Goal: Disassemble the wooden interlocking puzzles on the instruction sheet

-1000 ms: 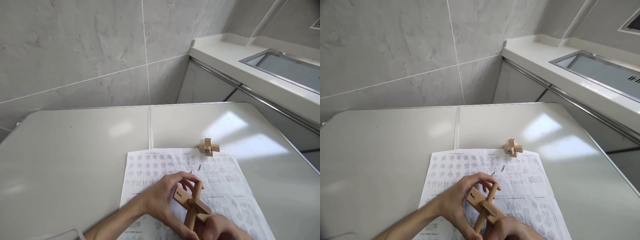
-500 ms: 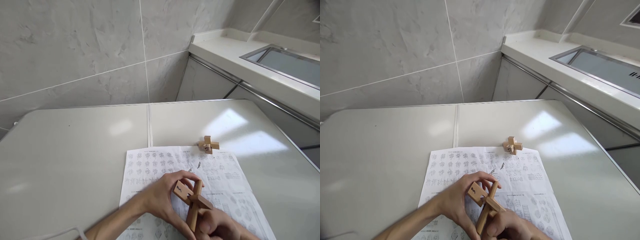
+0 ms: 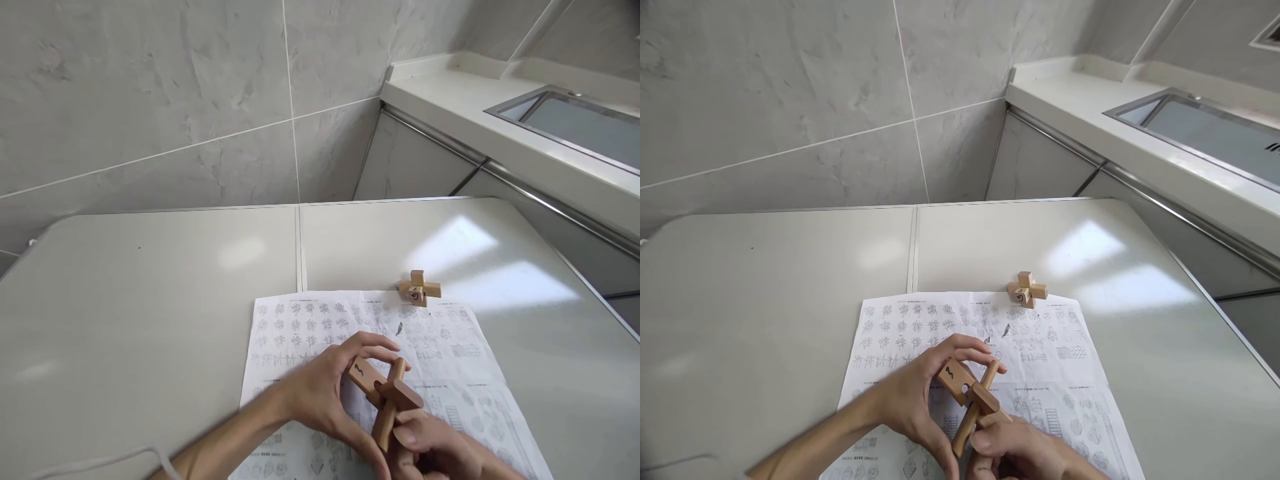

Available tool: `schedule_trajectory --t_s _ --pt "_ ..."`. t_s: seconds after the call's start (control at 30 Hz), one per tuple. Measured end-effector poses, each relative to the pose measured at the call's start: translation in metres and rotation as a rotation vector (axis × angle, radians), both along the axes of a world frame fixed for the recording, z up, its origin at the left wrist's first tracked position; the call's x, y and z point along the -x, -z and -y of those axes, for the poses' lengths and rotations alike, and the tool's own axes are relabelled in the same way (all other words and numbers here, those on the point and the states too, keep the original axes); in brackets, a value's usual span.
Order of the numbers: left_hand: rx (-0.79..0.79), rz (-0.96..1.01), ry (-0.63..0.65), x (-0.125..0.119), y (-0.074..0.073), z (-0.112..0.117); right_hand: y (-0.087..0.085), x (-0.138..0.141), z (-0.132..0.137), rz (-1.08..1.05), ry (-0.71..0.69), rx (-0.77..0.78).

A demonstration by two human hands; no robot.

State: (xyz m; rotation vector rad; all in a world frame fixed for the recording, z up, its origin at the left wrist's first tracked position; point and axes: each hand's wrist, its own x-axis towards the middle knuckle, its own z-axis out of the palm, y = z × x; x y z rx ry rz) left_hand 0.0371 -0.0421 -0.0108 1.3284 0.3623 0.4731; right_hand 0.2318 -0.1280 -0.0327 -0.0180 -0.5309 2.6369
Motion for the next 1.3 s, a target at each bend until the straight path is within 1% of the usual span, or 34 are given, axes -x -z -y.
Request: schedule_trajectory --t_s 0.1,0.17,0.27,0.37,0.5,0.6,0.77,0.87,0.93,1.0,1.07,1.17,1.3 --pt "-0.004 0.085 0.035 -0.002 -0.005 -0.004 -0.004 -0.005 -0.002 0.017 -0.031 -0.043" --pt "-0.008 0.125 0.058 -0.003 -0.007 -0.006 -0.004 -0.008 -0.002 0.009 -0.075 -0.029" --pt "-0.024 0.12 0.074 -0.003 -0.01 -0.008 0.0 -0.012 0.0 0.104 -0.119 -0.016" --pt "-0.041 0.094 0.091 -0.002 -0.011 -0.008 0.004 -0.015 0.003 0.231 -0.138 -0.077" --pt "-0.018 0.079 0.137 0.0 -0.008 -0.007 0.007 -0.015 0.004 0.256 -0.153 -0.123" --pt "-0.005 0.078 0.116 0.0 -0.006 -0.006 0.008 -0.013 0.006 0.222 -0.098 -0.081" --pt "-0.023 -0.022 0.004 0.001 -0.007 -0.006 0.009 -0.012 0.006 0.131 0.001 0.074" --pt "-0.015 -0.024 -0.085 0.003 -0.007 -0.007 0.003 -0.017 -0.002 0.04 0.05 0.069" --pt "-0.006 -0.043 -0.146 0.004 -0.007 -0.007 -0.002 -0.022 -0.008 0.096 0.098 0.01" --pt "0.008 -0.083 -0.193 0.005 -0.007 -0.005 -0.007 -0.026 -0.013 0.232 0.174 -0.055" --pt "0.038 -0.091 -0.227 0.005 -0.005 -0.003 -0.01 -0.028 -0.016 0.341 0.225 -0.088" --pt "0.095 -0.032 -0.236 0.005 -0.003 -0.001 -0.012 -0.027 -0.017 0.406 0.248 -0.062" --pt "0.138 -0.035 -0.185 0.006 -0.004 -0.001 -0.012 -0.023 -0.016 0.354 0.227 0.003"
